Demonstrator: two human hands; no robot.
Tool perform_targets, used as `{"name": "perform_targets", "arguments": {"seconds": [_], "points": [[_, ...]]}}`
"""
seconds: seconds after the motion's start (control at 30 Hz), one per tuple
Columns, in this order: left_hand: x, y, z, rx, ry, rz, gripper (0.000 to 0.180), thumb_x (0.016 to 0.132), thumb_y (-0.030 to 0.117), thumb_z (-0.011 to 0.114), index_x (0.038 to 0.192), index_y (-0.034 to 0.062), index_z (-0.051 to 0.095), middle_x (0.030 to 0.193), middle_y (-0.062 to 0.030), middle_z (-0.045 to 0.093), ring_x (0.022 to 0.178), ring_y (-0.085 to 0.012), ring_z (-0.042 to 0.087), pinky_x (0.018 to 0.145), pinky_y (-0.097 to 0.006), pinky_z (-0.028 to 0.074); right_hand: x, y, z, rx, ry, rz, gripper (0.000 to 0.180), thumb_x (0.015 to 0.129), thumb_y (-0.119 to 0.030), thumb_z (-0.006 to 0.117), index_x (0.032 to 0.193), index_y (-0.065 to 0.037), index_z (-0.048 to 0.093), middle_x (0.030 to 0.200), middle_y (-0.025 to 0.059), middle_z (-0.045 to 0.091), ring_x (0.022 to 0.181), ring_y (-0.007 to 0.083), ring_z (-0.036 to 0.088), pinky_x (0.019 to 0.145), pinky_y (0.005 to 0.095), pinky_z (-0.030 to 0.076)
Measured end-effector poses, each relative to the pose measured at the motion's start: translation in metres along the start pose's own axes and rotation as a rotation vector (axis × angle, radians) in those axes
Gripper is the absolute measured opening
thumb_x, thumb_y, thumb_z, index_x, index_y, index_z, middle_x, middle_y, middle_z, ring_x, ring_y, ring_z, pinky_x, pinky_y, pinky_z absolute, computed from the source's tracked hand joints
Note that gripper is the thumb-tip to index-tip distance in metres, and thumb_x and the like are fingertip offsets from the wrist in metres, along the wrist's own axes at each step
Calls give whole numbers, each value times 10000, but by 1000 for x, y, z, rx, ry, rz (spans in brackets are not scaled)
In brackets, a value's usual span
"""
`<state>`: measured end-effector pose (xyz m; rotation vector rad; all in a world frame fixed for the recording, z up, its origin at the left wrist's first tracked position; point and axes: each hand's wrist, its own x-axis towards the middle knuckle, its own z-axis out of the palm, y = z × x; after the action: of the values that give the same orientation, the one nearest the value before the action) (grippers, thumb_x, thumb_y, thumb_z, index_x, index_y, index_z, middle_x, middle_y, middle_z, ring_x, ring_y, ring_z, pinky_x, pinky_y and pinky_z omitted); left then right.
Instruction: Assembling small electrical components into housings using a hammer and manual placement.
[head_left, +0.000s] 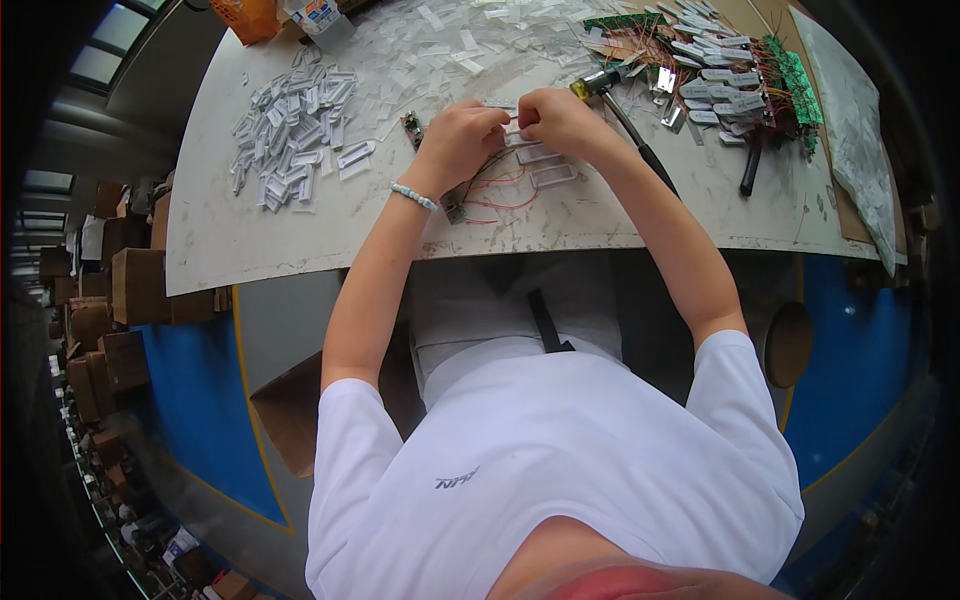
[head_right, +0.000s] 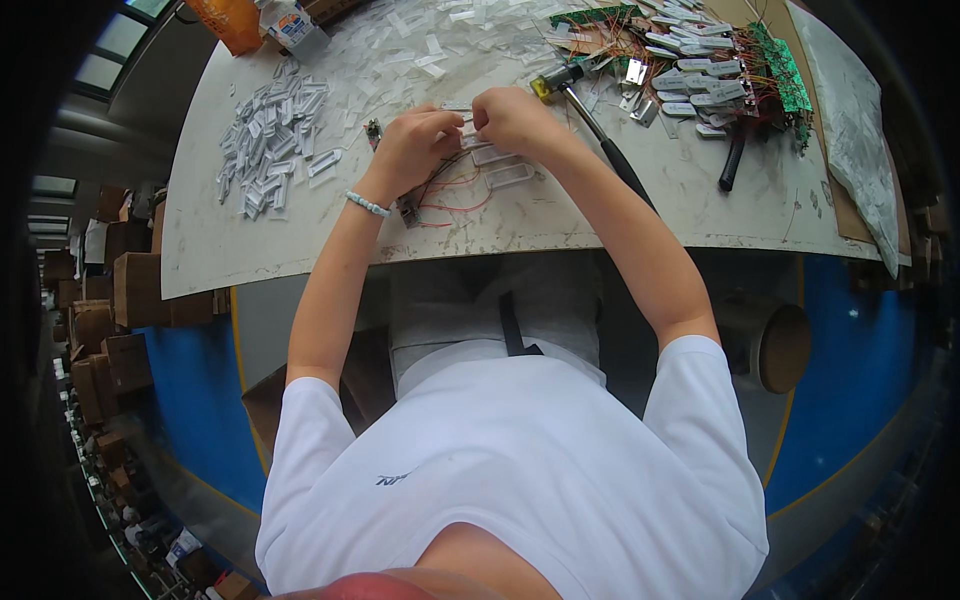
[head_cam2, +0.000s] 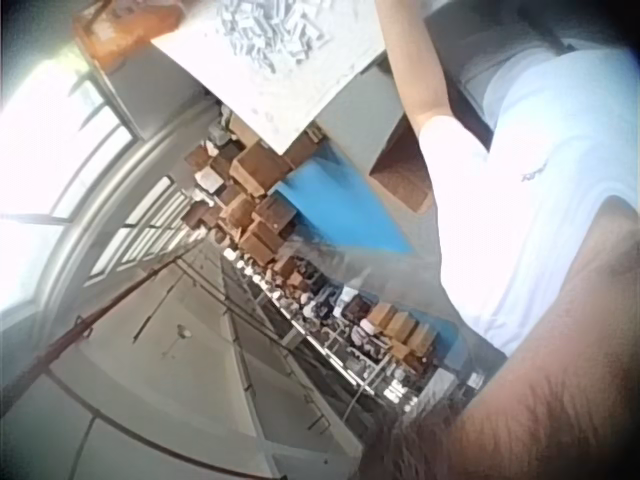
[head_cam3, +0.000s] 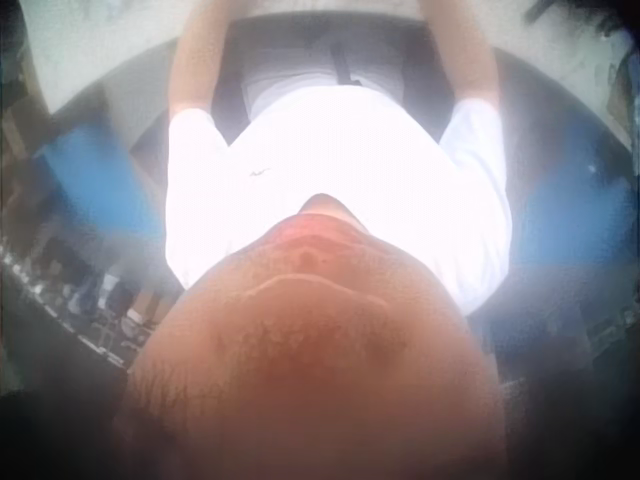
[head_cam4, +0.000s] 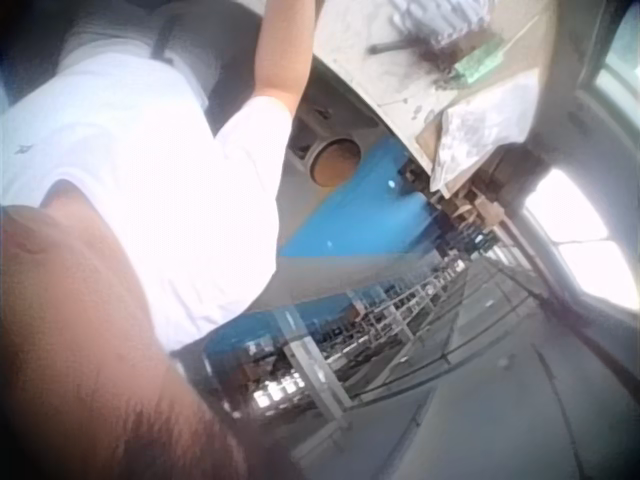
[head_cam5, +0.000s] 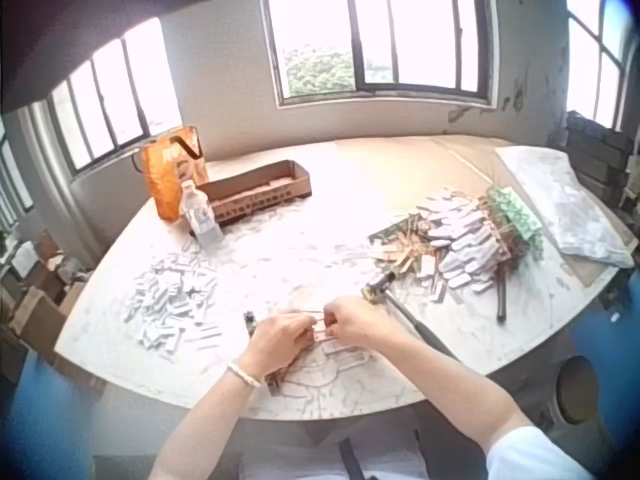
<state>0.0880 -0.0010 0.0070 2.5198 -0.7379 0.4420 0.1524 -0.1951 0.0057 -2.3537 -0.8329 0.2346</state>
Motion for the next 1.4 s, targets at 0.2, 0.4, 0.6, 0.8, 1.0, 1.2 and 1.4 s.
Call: {"name": "perform_targets", "arguments": {"seconds": [0.2, 0.4, 0.6, 0.8, 1.0, 1.2, 1.4], "points": [[-11, 0, -2, 79, 57, 225, 160, 781, 77, 746, 939, 56, 728, 957, -68, 724, 955, -251, 675, 826, -376, 538, -3, -4, -1, 44, 16, 36, 135, 727, -92, 717, 854, -49, 713, 865, 146, 707, 840, 312, 679, 750, 397, 530], [-21, 11, -10, 161, -55, 211, 240, 803, 64, 705, 1040, 95, 733, 1142, -61, 698, 1146, -251, 608, 962, -388, 486, -6, -2, 2, 60, 43, 43, 125, 728, -85, 717, 848, -51, 714, 872, 141, 706, 838, 307, 677, 745, 387, 530], [-37, 13, -15, 231, -166, 179, 290, 861, 173, 650, 1141, 136, 715, 1342, -63, 598, 1299, -271, 496, 1061, -433, 397, -8, -2, 1, 64, 77, -15, 155, 758, -84, 737, 882, -6, 686, 831, 123, 656, 764, 245, 629, 709, 345, 505], [-40, 18, -18, 238, -141, 150, 293, 940, 291, 589, 1166, 151, 710, 1358, -52, 588, 1337, -272, 446, 1082, -438, 358, 41, -5, -5, -5, 194, -119, 240, 826, -212, 736, 970, -20, 729, 906, 148, 682, 847, 282, 659, 768, 362, 524], [-37, 23, -16, 220, -139, 109, 296, 961, 329, 570, 1157, 162, 717, 1364, -46, 591, 1338, -290, 432, 1100, -439, 338, 118, 9, 20, -200, 343, -3, 335, 832, -284, 751, 1023, -11, 714, 976, 172, 706, 922, 359, 674, 838, 415, 533], [-44, 22, -13, 189, -92, 82, 286, 957, 343, 582, 1144, 181, 726, 1353, -42, 598, 1340, -315, 429, 1110, -449, 333, 91, 2, -9, 170, 157, 26, 241, 878, -174, 713, 1043, 1, 708, 940, 119, 719, 821, 223, 684, 752, 324, 547], [-41, 20, -15, 236, -129, 100, 301, 964, 356, 575, 1158, 166, 705, 1384, -39, 583, 1329, -334, 438, 1095, -454, 354, 31, -2, -47, 373, 68, -44, 180, 921, -37, 636, 1085, -11, 704, 962, 70, 713, 831, 124, 667, 761, 258, 550]]}}
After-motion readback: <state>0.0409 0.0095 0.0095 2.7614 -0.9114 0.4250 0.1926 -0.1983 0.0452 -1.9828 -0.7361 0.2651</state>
